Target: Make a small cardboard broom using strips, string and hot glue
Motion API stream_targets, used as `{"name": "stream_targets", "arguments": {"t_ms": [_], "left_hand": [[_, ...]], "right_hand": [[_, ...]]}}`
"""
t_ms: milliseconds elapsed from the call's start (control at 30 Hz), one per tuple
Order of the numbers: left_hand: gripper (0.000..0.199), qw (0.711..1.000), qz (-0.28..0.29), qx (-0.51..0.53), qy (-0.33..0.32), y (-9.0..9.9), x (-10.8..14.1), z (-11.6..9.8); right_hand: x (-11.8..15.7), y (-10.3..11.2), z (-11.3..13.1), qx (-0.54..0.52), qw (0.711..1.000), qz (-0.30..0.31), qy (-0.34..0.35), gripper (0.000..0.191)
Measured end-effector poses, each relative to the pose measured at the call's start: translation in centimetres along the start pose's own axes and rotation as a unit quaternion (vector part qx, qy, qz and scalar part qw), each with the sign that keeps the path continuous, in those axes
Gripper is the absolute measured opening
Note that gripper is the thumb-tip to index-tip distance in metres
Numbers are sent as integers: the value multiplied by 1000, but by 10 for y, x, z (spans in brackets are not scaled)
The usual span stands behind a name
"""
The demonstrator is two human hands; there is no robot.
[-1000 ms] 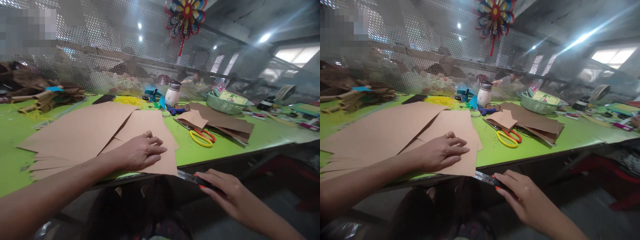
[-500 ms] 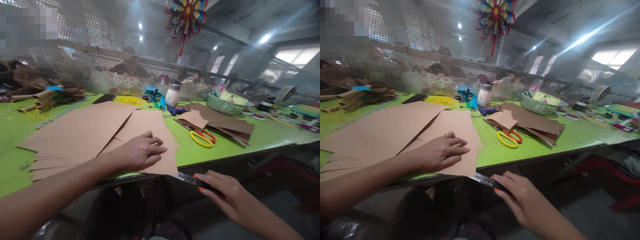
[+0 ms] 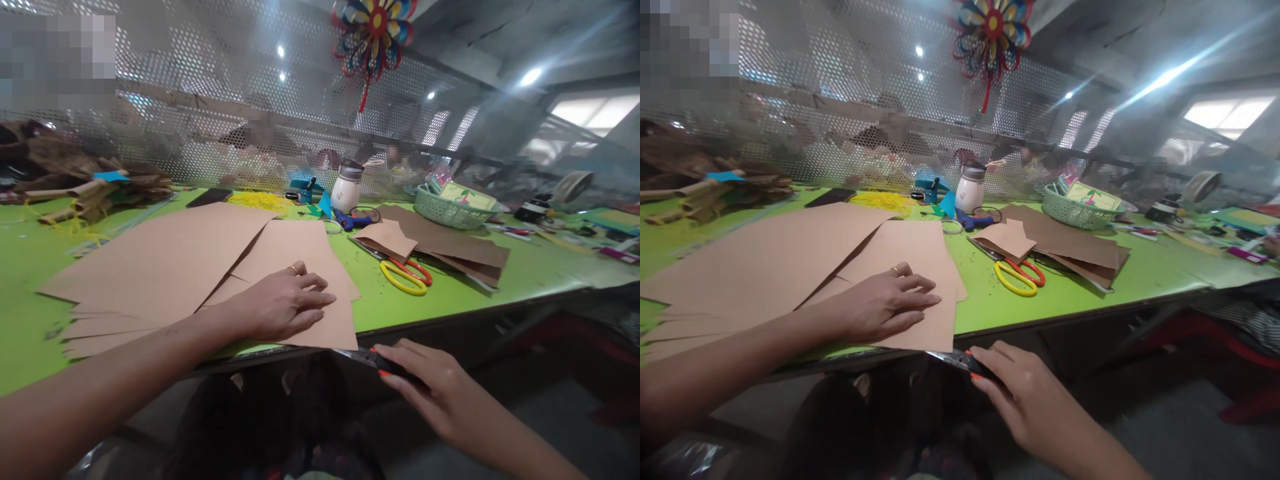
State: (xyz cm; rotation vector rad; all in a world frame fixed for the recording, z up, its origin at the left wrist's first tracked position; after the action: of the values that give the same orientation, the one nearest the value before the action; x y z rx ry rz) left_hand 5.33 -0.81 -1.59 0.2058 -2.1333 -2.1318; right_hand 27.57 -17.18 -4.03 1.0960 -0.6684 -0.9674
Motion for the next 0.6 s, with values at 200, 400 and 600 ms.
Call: {"name": "stream_targets", "arguments": {"t_ms": [200, 400, 600], "left_hand": [[37, 1000, 6, -1, 1, -1, 0, -1], [35, 1000, -7, -3, -5, -2, 0, 0], [30, 999, -40, -5, -3, 0, -2, -3]], "right_hand": [[0, 1, 7, 10, 1000, -9, -6, 30], [-18, -5, 18, -18, 1000, -13, -8, 30], [-14, -1, 11, -43, 999, 1, -9, 30]]}}
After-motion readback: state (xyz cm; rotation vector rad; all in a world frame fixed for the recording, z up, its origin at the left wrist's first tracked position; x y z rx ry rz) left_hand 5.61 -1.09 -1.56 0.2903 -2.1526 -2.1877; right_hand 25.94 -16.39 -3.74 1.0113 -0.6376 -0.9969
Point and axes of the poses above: each hand's wrist, its own x-axis away from the middle knuckle, its own y-axis out of the back of the hand, z = x × y, the point moved 2 cm from there along -x, towards the middle knuckle, and after that the axes turned 15 degrees about z, right-handed, at the moved point
